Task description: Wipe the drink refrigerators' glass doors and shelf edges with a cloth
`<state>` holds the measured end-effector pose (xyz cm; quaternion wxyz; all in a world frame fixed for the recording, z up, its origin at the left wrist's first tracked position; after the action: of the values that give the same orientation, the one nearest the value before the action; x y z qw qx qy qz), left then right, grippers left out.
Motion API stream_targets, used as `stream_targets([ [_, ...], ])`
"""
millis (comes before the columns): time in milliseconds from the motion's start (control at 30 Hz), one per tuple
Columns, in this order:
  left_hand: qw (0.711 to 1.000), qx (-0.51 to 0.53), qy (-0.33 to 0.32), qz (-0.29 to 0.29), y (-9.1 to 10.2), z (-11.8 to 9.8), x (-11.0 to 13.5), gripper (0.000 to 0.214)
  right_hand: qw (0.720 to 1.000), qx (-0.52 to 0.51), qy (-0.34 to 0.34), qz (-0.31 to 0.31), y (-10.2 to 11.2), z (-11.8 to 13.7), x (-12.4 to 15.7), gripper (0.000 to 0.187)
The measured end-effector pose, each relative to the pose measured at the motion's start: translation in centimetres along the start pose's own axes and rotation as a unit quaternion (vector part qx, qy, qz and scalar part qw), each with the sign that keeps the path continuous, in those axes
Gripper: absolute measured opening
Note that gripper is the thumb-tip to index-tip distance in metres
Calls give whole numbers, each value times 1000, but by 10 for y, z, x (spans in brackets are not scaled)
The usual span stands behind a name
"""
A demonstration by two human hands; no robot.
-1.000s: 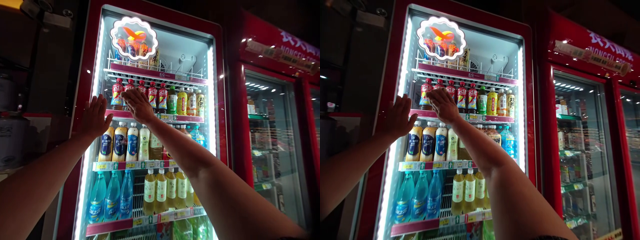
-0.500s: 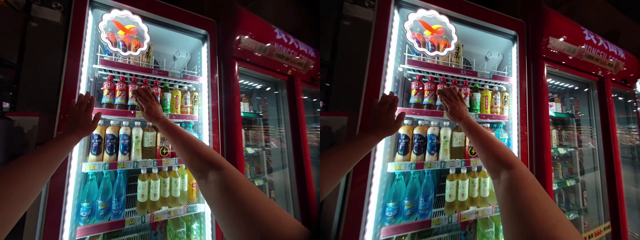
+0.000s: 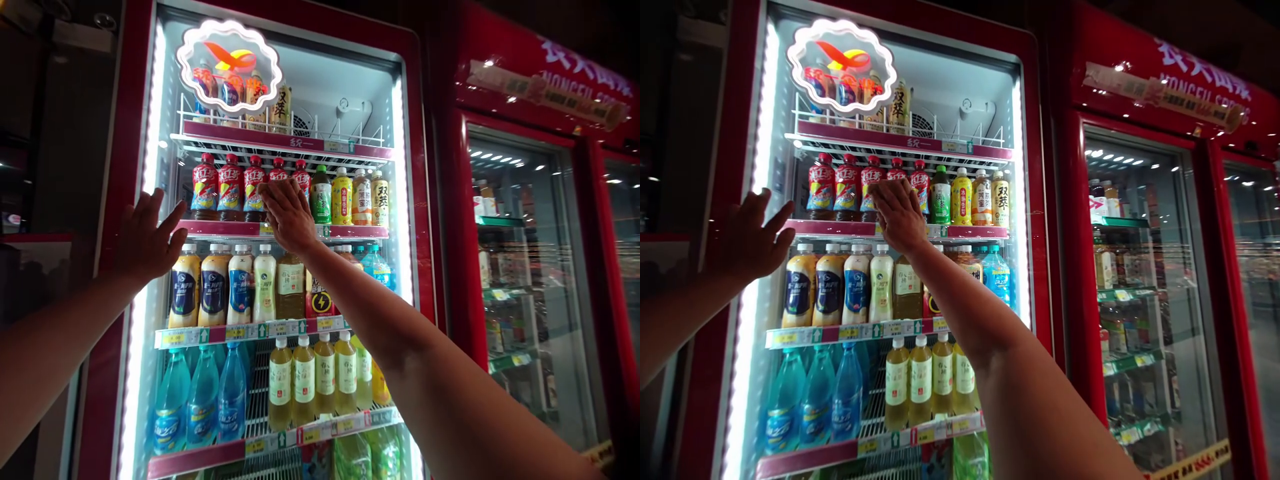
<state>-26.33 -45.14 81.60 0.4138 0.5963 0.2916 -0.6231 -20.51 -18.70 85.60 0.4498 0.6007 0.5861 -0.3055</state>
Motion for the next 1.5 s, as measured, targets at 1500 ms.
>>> stream_targets([
  [1500,993,-9,-116,19,-39,-115,-36,70,999,10,-30,-22,29,-95,60,56],
])
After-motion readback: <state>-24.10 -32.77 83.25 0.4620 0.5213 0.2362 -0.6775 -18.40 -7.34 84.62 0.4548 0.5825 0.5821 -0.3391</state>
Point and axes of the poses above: each hand's wrist, its own x-axis away from the middle knuckle, its own y-axis out of the back of the hand, z = x × y, the point moved 8 cm from there along -x, towards the middle knuckle, and after that the axes turned 4 degrees about y, right-handed, at the moved point
